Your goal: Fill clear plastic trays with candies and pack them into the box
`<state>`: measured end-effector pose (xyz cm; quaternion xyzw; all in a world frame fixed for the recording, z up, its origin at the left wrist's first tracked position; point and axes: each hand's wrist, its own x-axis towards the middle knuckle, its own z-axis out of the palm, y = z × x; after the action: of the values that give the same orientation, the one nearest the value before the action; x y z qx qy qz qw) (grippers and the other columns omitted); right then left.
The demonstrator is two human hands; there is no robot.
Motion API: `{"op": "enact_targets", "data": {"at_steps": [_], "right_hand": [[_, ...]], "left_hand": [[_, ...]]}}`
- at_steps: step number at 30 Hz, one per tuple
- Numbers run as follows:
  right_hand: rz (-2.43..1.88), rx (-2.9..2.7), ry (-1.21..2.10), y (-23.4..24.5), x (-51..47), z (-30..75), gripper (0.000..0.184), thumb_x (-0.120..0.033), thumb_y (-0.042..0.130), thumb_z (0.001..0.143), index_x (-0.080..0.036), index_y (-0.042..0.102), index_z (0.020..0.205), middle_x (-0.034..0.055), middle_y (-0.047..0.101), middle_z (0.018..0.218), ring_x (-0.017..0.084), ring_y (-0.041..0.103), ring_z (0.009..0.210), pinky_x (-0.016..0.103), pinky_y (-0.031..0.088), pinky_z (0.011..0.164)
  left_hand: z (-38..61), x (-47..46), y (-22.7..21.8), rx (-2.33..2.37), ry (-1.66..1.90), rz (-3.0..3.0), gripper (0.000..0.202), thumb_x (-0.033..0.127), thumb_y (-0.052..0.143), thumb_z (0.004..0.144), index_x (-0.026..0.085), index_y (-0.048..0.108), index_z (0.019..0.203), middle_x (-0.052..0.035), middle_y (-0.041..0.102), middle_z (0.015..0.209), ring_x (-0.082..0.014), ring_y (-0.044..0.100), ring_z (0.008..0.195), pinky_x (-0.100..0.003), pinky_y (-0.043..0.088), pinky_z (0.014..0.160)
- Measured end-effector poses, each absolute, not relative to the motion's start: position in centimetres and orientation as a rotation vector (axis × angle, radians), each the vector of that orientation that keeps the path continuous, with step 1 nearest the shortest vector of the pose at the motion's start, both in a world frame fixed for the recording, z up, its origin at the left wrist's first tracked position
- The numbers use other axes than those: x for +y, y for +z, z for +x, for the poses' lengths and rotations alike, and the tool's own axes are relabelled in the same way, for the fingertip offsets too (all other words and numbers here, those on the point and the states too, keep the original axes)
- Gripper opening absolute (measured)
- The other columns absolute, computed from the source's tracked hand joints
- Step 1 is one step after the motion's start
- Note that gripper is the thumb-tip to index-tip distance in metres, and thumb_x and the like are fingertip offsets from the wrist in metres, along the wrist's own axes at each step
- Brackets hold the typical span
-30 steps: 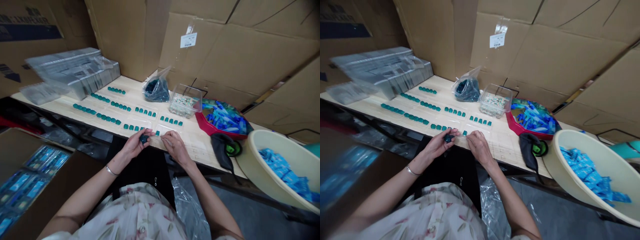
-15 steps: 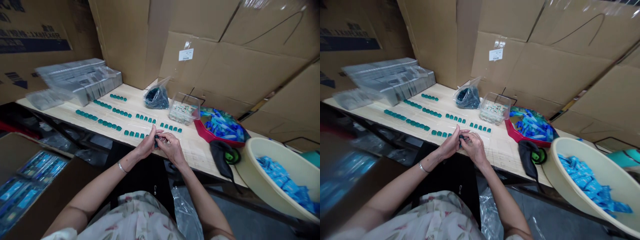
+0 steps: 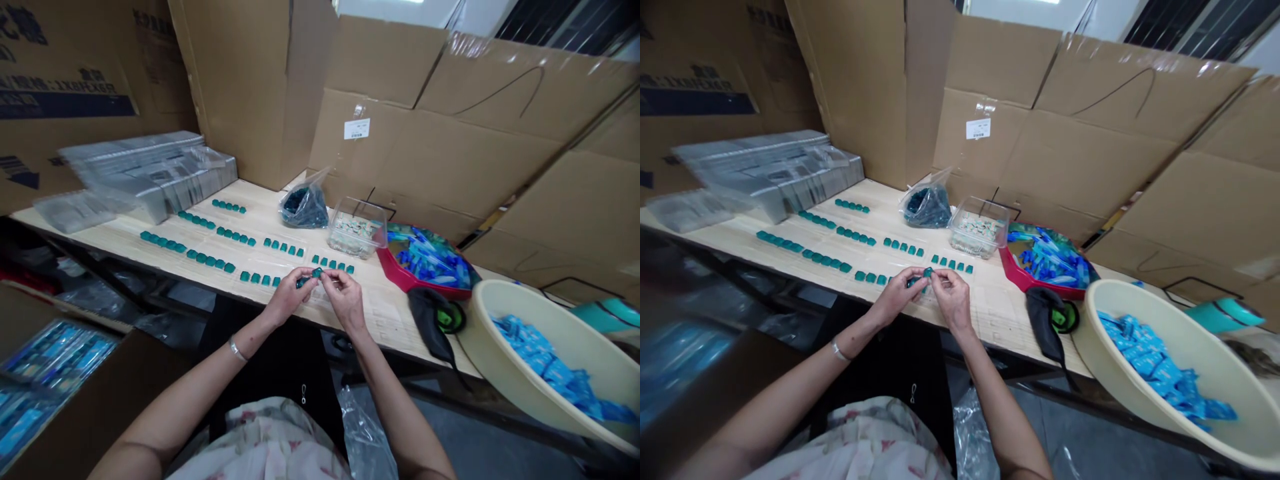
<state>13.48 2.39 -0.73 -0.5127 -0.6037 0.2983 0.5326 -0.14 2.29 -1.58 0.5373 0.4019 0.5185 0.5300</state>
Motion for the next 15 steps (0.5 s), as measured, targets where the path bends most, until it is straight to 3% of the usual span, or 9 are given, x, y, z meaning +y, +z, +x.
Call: {"op": "enact_targets", "data": {"at_steps": [3, 6, 9, 12, 15], "right_hand": [[-1.241, -1.529, 0.624, -0.7, 2.2, 13.5, 0.016, -0.032, 0.059, 0.079, -0.018, 0.064, 0.077, 0.0034, 0.066, 0.073, 0.015, 0.059, 0.064, 0.027, 0.049, 0.063], [-1.213, -1.593, 0.562, -0.5, 2.0, 13.6, 0.014, -0.029, 0.058, 0.081, -0.018, 0.064, 0.086, 0.0047, 0.065, 0.080, 0.015, 0.059, 0.068, 0.027, 0.050, 0.064], [-1.112, -1.731, 0.499, 0.0, 1.8, 14.0, 0.020, -0.025, 0.057, 0.083, -0.019, 0.063, 0.101, 0.0071, 0.063, 0.097, 0.015, 0.061, 0.077, 0.027, 0.052, 0.070], [-1.038, -1.857, 0.370, 0.3, 1.6, 14.2, 0.013, -0.021, 0.053, 0.084, -0.019, 0.065, 0.089, 0.0070, 0.064, 0.093, 0.017, 0.061, 0.084, 0.030, 0.051, 0.079], [-1.065, -1.803, 0.351, 0.1, 1.5, 14.2, 0.013, -0.022, 0.053, 0.084, -0.019, 0.064, 0.079, 0.0064, 0.065, 0.085, 0.017, 0.061, 0.080, 0.030, 0.051, 0.074]], "left_hand": [[-0.4, 2.5, -1.6, 1.079, 1.336, 1.569, 0.025, 0.026, 0.061, 0.080, 0.018, 0.062, 0.104, -0.0044, 0.065, 0.087, -0.0145, 0.059, 0.073, -0.028, 0.047, 0.071], [-0.6, 2.6, -1.5, 1.145, 1.390, 1.761, 0.020, 0.021, 0.059, 0.080, 0.017, 0.063, 0.100, -0.0077, 0.067, 0.095, -0.0189, 0.061, 0.090, -0.033, 0.046, 0.086], [-0.7, 2.7, -1.6, 1.135, 1.364, 1.846, 0.018, 0.018, 0.056, 0.082, 0.016, 0.063, 0.099, -0.0090, 0.068, 0.100, -0.0193, 0.062, 0.093, -0.034, 0.046, 0.087], [-0.6, 2.7, -1.6, 1.142, 1.344, 1.856, 0.018, 0.013, 0.056, 0.080, 0.017, 0.062, 0.096, -0.0068, 0.068, 0.097, -0.0179, 0.062, 0.091, -0.032, 0.047, 0.086], [-0.4, 2.7, -1.8, 1.227, 1.355, 1.780, 0.018, 0.012, 0.056, 0.079, 0.017, 0.061, 0.096, -0.0043, 0.068, 0.090, -0.0162, 0.063, 0.084, -0.029, 0.049, 0.080]]}}
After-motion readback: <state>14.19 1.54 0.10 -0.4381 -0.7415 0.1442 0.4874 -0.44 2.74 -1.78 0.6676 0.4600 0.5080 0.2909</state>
